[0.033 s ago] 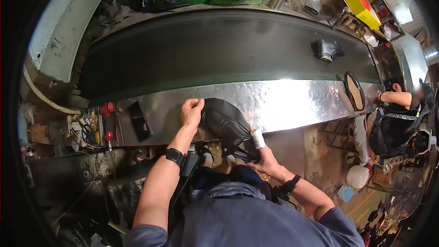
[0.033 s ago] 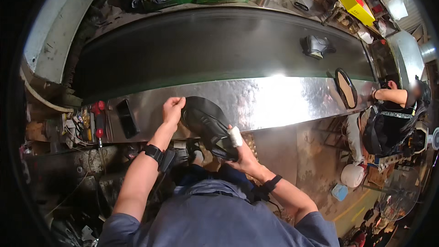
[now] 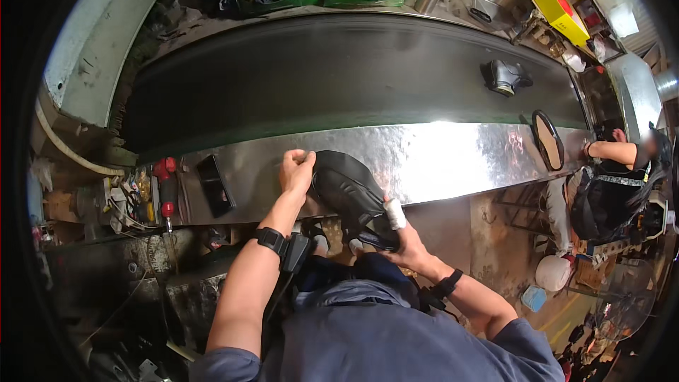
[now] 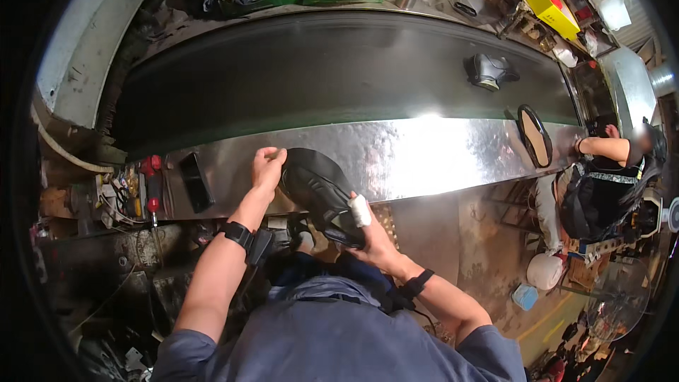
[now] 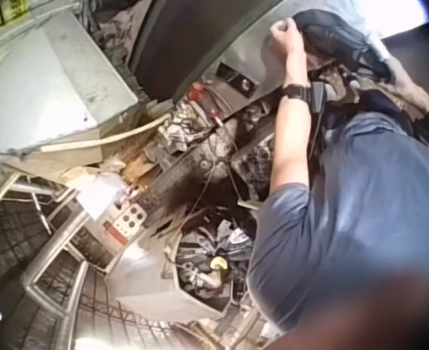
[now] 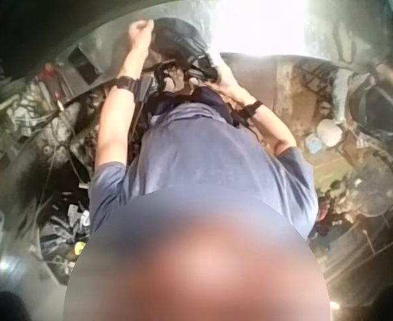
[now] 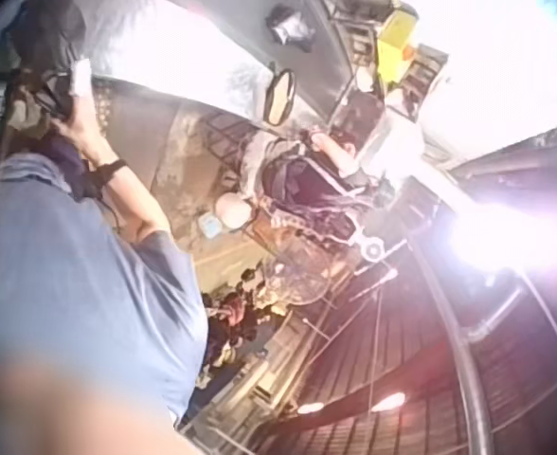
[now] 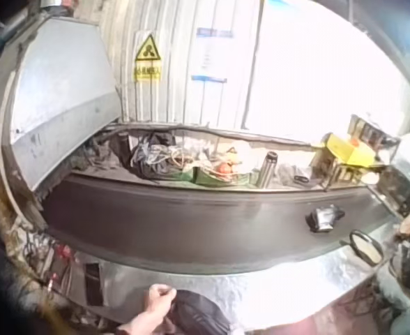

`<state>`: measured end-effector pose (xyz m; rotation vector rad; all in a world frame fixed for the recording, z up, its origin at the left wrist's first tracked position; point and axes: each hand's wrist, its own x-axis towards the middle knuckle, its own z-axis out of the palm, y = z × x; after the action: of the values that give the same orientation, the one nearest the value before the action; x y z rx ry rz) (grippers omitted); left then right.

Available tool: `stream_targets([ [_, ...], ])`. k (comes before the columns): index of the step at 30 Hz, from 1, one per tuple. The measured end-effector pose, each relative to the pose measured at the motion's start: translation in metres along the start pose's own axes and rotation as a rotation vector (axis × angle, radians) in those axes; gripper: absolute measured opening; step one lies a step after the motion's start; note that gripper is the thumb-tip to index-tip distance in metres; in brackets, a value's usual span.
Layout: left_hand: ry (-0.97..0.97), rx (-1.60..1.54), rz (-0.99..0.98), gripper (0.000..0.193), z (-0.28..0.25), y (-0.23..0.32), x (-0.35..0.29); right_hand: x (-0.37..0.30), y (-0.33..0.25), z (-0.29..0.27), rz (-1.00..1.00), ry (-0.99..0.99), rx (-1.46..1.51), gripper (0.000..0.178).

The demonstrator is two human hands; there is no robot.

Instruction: Operating a toe lasting machine to shape and bond the upper of a shoe to the last and insole.

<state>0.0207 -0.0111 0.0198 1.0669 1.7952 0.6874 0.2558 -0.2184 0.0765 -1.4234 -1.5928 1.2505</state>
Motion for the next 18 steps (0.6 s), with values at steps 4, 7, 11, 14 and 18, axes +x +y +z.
stream_targets([
  [4,-0.046,0.379,0.04,0.098,0.025,0.029,-0.028,-0.001,0.013,-0.009,-0.115,-0.086,-0.096,0.108],
  [7,-0.03,0.337,0.081,0.092,0.028,0.026,-0.031,0.002,0.049,-0.018,-0.144,-0.169,-0.033,0.108],
  [11,0.106,0.281,0.068,0.066,0.031,0.026,-0.023,0.013,0.076,-0.02,-0.291,-0.212,-0.078,0.111],
  [14,0.18,0.12,0.017,0.051,0.018,0.007,-0.014,0.023,0.068,-0.013,-0.22,-0.255,0.052,0.11],
  [18,0.184,-0.042,-0.026,0.047,-0.019,0.01,-0.029,0.02,0.026,-0.007,-0.261,-0.238,0.005,0.111],
])
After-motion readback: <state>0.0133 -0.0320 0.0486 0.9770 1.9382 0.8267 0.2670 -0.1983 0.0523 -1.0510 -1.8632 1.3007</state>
